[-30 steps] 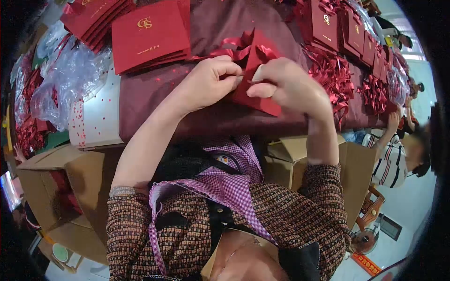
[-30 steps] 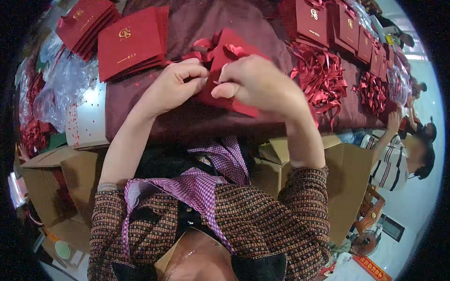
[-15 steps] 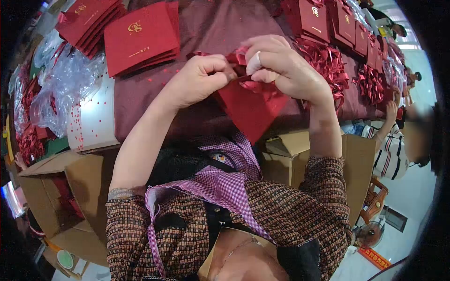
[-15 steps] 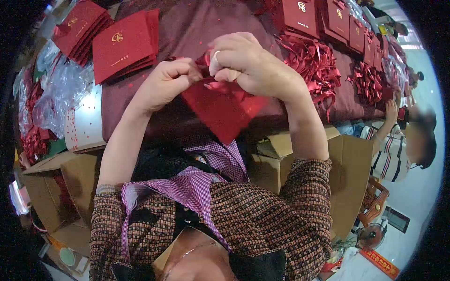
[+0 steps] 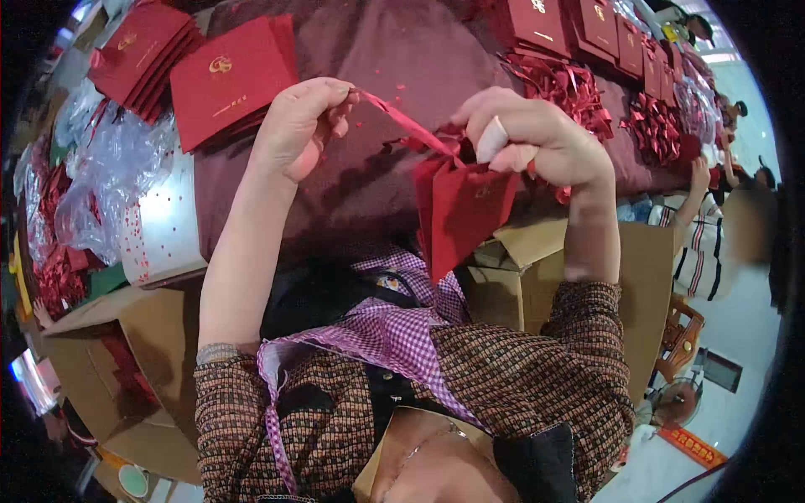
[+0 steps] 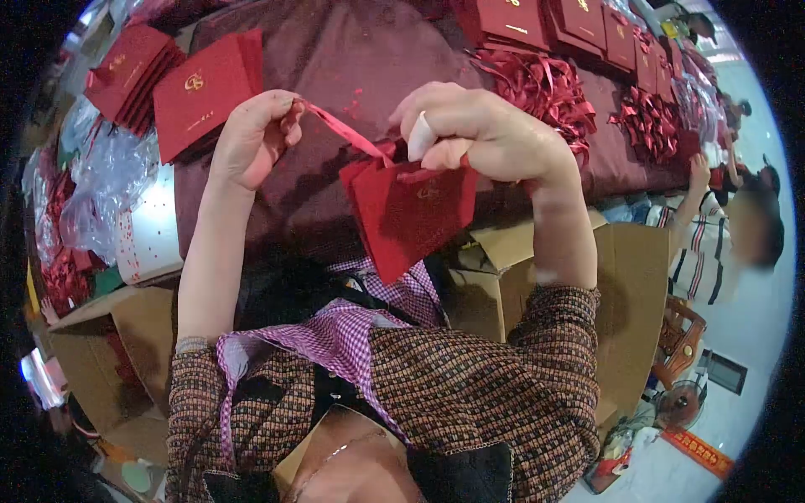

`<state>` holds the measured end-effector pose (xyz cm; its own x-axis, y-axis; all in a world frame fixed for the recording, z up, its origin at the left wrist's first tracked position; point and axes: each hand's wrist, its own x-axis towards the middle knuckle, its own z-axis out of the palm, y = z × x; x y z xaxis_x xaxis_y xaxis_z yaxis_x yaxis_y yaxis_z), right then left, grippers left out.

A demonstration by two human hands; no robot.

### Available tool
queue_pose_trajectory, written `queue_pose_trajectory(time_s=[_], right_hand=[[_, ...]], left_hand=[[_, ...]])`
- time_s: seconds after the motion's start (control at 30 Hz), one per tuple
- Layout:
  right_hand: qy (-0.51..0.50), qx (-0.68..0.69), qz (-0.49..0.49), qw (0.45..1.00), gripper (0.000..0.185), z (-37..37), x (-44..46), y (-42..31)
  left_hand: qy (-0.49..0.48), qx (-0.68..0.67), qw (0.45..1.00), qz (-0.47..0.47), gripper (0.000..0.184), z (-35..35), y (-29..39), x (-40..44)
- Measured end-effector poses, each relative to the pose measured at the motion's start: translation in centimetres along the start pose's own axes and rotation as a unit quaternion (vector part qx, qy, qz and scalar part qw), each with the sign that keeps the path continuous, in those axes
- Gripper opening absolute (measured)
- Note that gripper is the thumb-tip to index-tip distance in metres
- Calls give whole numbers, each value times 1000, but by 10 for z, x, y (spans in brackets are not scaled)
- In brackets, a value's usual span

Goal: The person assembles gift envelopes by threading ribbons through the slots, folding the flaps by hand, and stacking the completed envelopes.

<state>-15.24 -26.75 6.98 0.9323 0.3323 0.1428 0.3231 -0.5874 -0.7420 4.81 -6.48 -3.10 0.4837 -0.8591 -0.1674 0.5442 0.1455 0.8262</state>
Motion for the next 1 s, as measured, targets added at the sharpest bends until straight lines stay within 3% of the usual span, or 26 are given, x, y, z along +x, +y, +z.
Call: queue_pose_trajectory(time_s=[0.07,0.13,0.23,0.27,0.33,0.37,0.43,0.47,0.53,0.57,0.6,0.63,0.7,0.73,0.83,0.93,1.0], right_hand=[[33,1,55,998,8,0,-8,-1],[60,41,106,992,9,-1,-11,-5],[125,-26,92,988,8,1,-12,-7],[132,-21,103,986,8,0,-10,-13],[143,-34,60,987,8,2,-4,-7],[141,-32,43,989,7,4,1,-5],[161,-60,38,984,9,15,12,0],[189,-92,51,976,10,22,16,1],[218,-177,32,959,35,27,16,-3],[229,-207,31,951,47,27,14,-13],[163,-234,6,958,74,22,9,-23],[114,-248,10,962,81,23,4,-31],[21,-263,32,964,101,37,-5,-42],[8,-300,52,953,83,43,-6,-47],[35,-395,51,917,67,50,-11,-30],[165,-369,33,914,48,32,-16,-23],[254,-345,3,904,42,5,-21,-6]], left_hand=[[-12,-1,1000,-4,15,-1,0,1],[-20,97,994,-39,22,3,5,-1],[13,92,993,-74,42,29,13,-17],[-6,105,991,-80,55,38,19,-24],[-119,119,985,-33,63,45,17,-33],[-189,148,969,-51,64,49,21,-39],[-145,208,967,27,61,68,7,-37],[-114,143,983,-7,55,79,9,-39],[-108,113,988,20,48,72,7,-27],[-46,78,996,18,45,70,8,-26],[-5,70,998,3,44,66,10,-24],[37,61,997,-13,43,59,13,-23],[17,21,1000,1,40,44,9,-16],[16,-9,1000,-16,40,43,10,-15],[23,-55,998,-38,38,50,13,-12],[-8,-88,995,-52,36,61,22,-21],[7,-9,999,-34,34,59,22,-22]])
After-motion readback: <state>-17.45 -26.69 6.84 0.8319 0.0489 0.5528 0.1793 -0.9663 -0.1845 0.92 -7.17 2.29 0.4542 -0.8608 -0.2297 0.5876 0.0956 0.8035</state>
